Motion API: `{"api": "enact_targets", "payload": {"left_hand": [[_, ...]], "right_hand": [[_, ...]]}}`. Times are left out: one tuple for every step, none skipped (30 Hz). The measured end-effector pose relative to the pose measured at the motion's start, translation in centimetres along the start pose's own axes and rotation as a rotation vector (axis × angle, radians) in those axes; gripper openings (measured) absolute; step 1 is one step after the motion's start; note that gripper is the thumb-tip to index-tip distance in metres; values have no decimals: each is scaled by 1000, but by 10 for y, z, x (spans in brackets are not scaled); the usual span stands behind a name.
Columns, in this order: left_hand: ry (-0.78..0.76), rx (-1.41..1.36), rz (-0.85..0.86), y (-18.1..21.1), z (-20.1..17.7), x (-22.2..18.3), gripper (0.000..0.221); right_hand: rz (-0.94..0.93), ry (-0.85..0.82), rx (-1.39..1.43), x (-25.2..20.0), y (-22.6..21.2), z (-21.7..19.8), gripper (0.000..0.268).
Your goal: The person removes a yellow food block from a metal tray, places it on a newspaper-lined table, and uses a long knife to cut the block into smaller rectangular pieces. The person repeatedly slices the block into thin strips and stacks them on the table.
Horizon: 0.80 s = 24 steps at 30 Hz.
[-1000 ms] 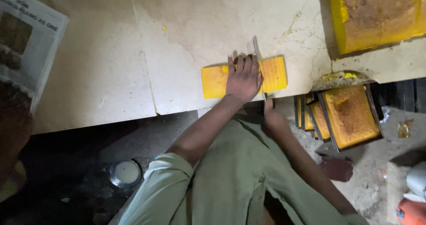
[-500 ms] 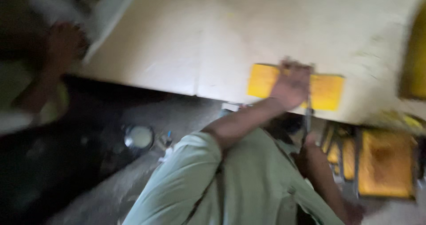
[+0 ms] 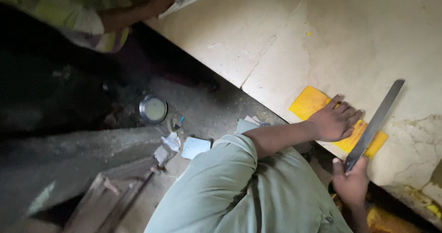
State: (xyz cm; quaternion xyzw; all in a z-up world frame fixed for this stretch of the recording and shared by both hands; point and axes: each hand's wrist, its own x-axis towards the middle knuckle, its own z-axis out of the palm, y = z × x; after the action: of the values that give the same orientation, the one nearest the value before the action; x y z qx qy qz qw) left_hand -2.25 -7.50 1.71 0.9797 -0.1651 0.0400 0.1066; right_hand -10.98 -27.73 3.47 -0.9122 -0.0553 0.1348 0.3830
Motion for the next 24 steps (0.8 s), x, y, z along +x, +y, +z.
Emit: {"api": "enact_targets", "payload": {"left_hand": [[-4,-6,-7,1,5,0,64],[-6,-13,-4,2,9,1,64],[-8,-20,-2,0,14,3,64],[100,-111,-16,-6,18,3,63],[210,-201,-29,-17,20,2,62],[317,-294,-30,-26,22,1,61],[245,-253,-69,-46,22,-1,71],[178,-210,-103,-79,19,-3,82],[371,-247,-125,-114,16,-14,71],[201,-163,-294,-156,12,-20,58],[383,-150,-342,-205,6,-30,58],[412,-73,-469,-257,-1,-43,62],[392,4,-679,-303,-7,-56,69],[299,-38,-811,-350,-13,-68,71],[327,20,-855,-390,-19,-84,73],[353,78,-901,-425,-28,-100,75],[327,91,-947,-457,-40,-112,75],[294,101,-994,-489,-47,-122,75],[286,100,-1013,-520,-59,-129,75],[273,89,-1037,-543,-67,-136,74],[218,91,-1086,-564,-76,-140,73],[163,98,-1137,-586,-89,-145,71],[106,104,-1186,-603,-101,-152,70],[85,68,-1228,-618,-110,-154,70]], "right_hand": [[-19,-12,26,-5,10,-1,48],[1,-49,19,-7,20,-2,48],[22,-86,12,-8,31,-3,48],[41,-120,5,-5,41,-4,49],[38,-129,-12,-1,50,-6,49],[43,-131,-28,2,57,-12,49],[48,-133,-44,6,64,-19,50],[39,-118,-4,11,68,-25,50],[31,-104,37,18,71,-32,50],[17,-93,81,27,70,-34,50],[3,-64,94,37,68,-34,49],[-7,-42,107,42,63,-32,48],[-16,-21,120,48,57,-27,47],[-29,56,36,53,49,-23,45],[-43,132,-48,58,40,-17,42],[-56,207,-133,62,27,-11,40],[-35,158,7,67,14,-3,34],[-10,104,141,76,0,10,30],[14,49,272,88,-14,25,29],[22,105,274,95,-26,34,27],[36,135,262,103,-38,44,27],[39,150,249,108,-50,53,27],[46,148,250,115,-61,61,27],[55,159,253,116,-70,69,27]]}}
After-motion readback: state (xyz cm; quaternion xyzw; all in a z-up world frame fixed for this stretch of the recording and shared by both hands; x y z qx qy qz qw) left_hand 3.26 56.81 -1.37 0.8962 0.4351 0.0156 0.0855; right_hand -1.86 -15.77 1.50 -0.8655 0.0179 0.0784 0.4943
